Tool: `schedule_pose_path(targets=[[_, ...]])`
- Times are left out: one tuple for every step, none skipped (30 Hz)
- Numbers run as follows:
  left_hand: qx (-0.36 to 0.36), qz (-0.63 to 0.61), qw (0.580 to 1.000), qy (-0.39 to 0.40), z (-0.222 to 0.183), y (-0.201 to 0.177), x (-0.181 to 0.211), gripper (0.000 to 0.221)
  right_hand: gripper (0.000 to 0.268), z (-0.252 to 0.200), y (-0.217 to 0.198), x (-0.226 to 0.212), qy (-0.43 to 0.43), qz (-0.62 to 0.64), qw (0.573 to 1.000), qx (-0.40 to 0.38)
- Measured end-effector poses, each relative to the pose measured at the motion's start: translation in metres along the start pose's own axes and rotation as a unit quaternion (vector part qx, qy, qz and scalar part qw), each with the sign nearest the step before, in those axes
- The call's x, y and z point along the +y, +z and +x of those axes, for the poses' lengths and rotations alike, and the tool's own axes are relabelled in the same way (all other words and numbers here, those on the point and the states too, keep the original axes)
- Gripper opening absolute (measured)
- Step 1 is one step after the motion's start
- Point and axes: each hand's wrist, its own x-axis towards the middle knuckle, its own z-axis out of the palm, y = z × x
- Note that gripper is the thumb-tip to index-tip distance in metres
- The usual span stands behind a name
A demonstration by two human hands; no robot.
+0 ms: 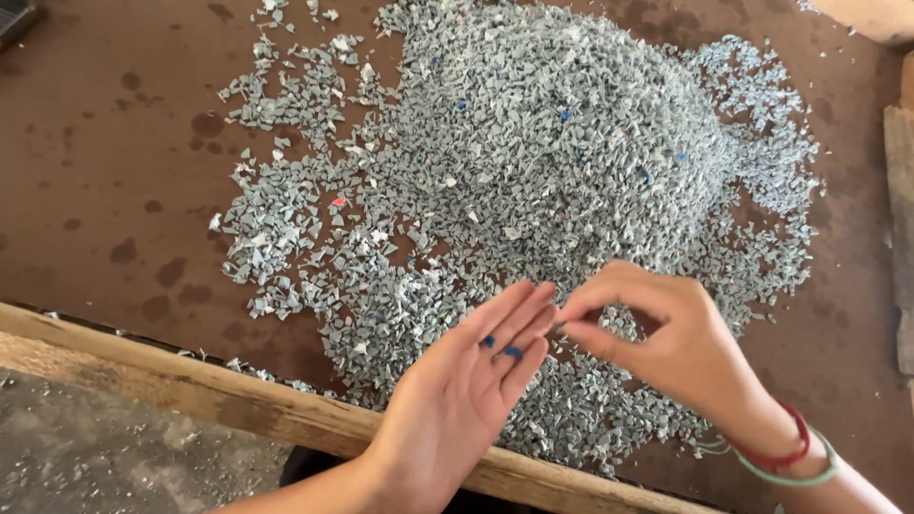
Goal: The person pours a bucket of shredded plastic flakes onto a wooden sorting table and manually picks out blue-colored flakes from the predominantly grey pile.
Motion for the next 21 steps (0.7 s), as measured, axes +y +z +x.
schedule_pose_path(targets=[[0.022,0.03,0.999,-0.023,0.001,0.002,0.0,0.047,0.012,-0.002,0.002,-0.007,-0.055,-0.011,0.998,-0.001],[0.045,0.059,0.996,-0.048,0.001,0.004,0.0,0.046,0.01,-0.004,0.005,-0.015,-0.109,-0.022,0.994,-0.001],[0.048,0.059,0.996,-0.049,0.0,0.005,0.0,0.046,0.01,-0.005,0.008,-0.018,-0.107,-0.02,0.994,-0.002],[0.052,0.048,0.995,-0.063,0.0,0.006,0.001,0.047,0.012,-0.006,0.011,-0.02,-0.136,-0.041,0.99,0.002],[0.055,0.037,0.995,-0.078,0.0,0.006,0.002,0.048,0.013,-0.007,0.013,-0.023,-0.165,-0.062,0.984,0.005],[0.056,0.037,0.995,-0.079,0.0,0.008,0.002,0.048,0.013,-0.009,0.013,-0.021,-0.164,-0.062,0.985,0.006],[0.056,0.036,0.995,-0.077,0.0,0.009,0.002,0.048,0.017,-0.01,0.013,-0.02,-0.169,-0.07,0.983,0.012],[0.054,0.034,0.995,-0.075,0.0,0.01,0.003,0.048,0.021,-0.012,0.012,-0.018,-0.175,-0.079,0.981,0.019],[0.055,0.034,0.995,-0.076,-0.001,0.01,0.004,0.048,0.021,-0.013,0.006,-0.013,-0.174,-0.079,0.981,0.02],[0.019,-0.021,0.998,-0.062,-0.002,0.01,0.005,0.047,0.019,-0.014,0.0,-0.008,-0.158,-0.102,0.981,0.039],[-0.018,-0.076,0.996,-0.048,-0.002,0.01,0.007,0.047,0.019,-0.015,-0.006,-0.003,-0.142,-0.125,0.98,0.058],[-0.018,-0.077,0.996,-0.05,-0.002,0.01,0.01,0.047,0.019,-0.017,-0.018,0.0,-0.14,-0.126,0.98,0.059],[-0.03,-0.096,0.994,-0.035,-0.002,0.01,0.014,0.045,0.015,-0.019,-0.029,0.004,-0.142,-0.148,0.973,0.102],[-0.04,-0.116,0.992,-0.019,-0.003,0.009,0.017,0.044,0.026,-0.021,-0.04,0.008,-0.143,-0.169,0.965,0.143],[-0.038,-0.117,0.992,-0.022,-0.002,0.013,0.022,0.044,0.026,-0.023,-0.049,0.014,-0.14,-0.169,0.965,0.143],[-0.031,-0.091,0.995,-0.015,-0.001,0.017,0.027,0.043,0.014,-0.025,-0.058,0.02,-0.114,-0.131,0.972,0.159],[-0.024,-0.064,0.998,-0.009,0.0,0.021,0.033,0.043,0.018,-0.027,-0.066,0.025,-0.087,-0.093,0.976,0.175],[-0.023,-0.065,0.998,-0.011,0.0,0.027,0.04,0.043,0.018,-0.029,-0.068,0.038,-0.084,-0.093,0.976,0.176],[-0.022,-0.032,0.999,0.015,0.001,0.034,0.047,0.042,0.015,-0.03,-0.069,0.05,-0.089,-0.092,0.977,0.168],[-0.023,0.002,0.999,0.041,0.003,0.04,0.055,0.042,0.026,-0.032,-0.072,0.062,-0.096,-0.092,0.978,0.16],[-0.024,0.001,0.999,0.039,0.004,0.04,0.06,0.042,0.026,-0.024,-0.062,0.067,-0.094,-0.094,0.978,0.162]])
